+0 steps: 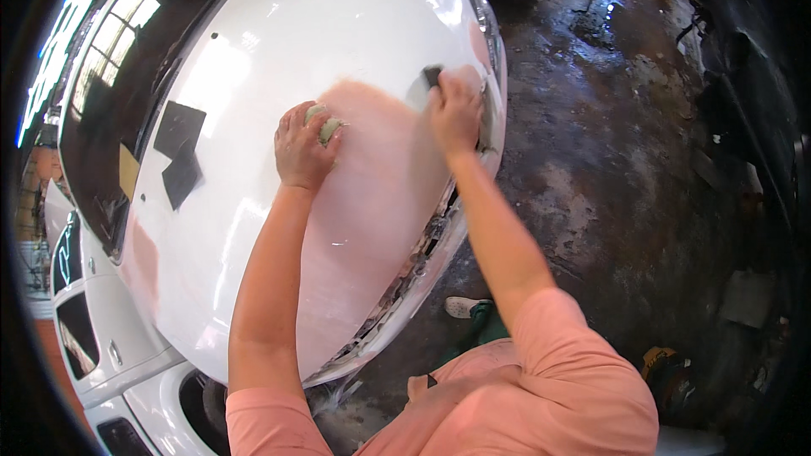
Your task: The person sands the surface of a car hood using a sanding block and wipes the area with a wet cloth, repeatedly dipping the cloth into a bucket of water.
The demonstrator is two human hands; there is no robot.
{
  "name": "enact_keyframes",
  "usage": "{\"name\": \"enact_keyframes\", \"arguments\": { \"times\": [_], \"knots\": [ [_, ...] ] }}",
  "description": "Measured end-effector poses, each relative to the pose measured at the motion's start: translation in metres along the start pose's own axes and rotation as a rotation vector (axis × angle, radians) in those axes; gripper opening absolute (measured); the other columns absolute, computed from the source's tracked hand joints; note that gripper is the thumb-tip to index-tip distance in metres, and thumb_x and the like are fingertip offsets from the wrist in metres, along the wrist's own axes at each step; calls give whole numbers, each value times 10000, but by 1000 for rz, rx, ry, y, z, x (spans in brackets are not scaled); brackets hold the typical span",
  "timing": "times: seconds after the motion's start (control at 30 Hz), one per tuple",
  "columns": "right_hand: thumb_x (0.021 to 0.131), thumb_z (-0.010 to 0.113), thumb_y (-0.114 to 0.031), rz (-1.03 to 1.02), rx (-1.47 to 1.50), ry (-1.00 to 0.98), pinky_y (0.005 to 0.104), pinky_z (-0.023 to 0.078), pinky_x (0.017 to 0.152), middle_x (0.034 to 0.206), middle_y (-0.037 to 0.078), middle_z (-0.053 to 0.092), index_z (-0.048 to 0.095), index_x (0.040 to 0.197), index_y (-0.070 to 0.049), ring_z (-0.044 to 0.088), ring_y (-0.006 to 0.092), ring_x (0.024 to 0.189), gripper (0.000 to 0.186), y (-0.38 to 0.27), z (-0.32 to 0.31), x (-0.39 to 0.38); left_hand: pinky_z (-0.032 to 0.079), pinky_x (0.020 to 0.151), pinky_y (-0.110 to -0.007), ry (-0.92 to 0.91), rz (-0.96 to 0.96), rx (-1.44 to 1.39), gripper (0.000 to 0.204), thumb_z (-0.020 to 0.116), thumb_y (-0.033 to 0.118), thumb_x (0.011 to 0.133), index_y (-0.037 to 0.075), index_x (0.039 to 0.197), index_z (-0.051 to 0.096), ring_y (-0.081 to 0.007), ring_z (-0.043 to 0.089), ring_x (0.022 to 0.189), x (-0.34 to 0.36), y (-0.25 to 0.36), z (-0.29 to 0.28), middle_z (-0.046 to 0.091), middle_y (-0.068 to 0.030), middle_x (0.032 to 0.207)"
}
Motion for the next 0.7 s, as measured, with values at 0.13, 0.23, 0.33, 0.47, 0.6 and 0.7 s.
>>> {"name": "enact_keyframes", "arguments": {
  "times": [0.13, 0.23, 0.33, 0.47, 0.6, 0.7],
  "knots": [
    [998, 721, -294, -168, 89, -19, 555, 490, 1044, 1380, 111, 654, 659, 1435, -151, 600, 382, 1230, 465, -63, -27, -121, 476, 1142, -467, -10, -36, 7, 298, 814, 285, 892, 194, 1163, 729, -319, 557, 1352, -13, -15, -7, 641, -31, 1412],
    [981, 760, -262, -233, 189, -46, 533, 489, 1068, 1364, 135, 678, 686, 1403, -138, 616, 391, 1225, 446, -54, -26, -102, 484, 1128, -483, 5, -59, 22, 305, 825, 300, 873, 211, 1152, 738, -309, 555, 1364, -16, -21, -16, 643, -19, 1410],
    [986, 729, -290, 6, 104, 50, 560, 479, 1063, 1409, 104, 639, 659, 1425, -141, 591, 377, 1273, 468, 36, -9, 46, 481, 1134, -483, 29, 4, -41, 316, 817, 305, 879, 216, 1171, 738, -307, 552, 1367, 9, 4, 0, 634, -22, 1425],
    [985, 731, -281, -39, 69, 53, 565, 469, 1069, 1404, 85, 649, 678, 1388, -137, 595, 372, 1260, 431, -15, -12, -37, 481, 1136, -483, -17, -17, 13, 316, 811, 301, 885, 213, 1178, 734, -307, 548, 1369, 2, -7, 5, 623, -26, 1440],
    [979, 750, -248, -157, 261, -168, 547, 461, 1094, 1378, 107, 665, 670, 1431, -129, 586, 402, 1259, 475, -58, -33, -142, 481, 1142, -477, -28, -69, 41, 328, 807, 300, 887, 211, 1193, 732, -305, 545, 1372, -19, -26, -10, 621, -29, 1444],
    [998, 715, -296, -149, 138, 15, 564, 474, 1071, 1402, 97, 651, 672, 1422, -150, 588, 417, 1221, 451, 13, -1, -35, 480, 1148, -474, -17, -30, 27, 340, 804, 300, 889, 215, 1211, 734, -301, 542, 1378, -4, -15, -7, 621, -29, 1445]
  ]
}}
Point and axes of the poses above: each hand's wrist, its own x-axis towards the middle knuckle, its own z-axis out of the palm, y = z × x, the point moved 8 cm from there along x, towards the middle knuckle
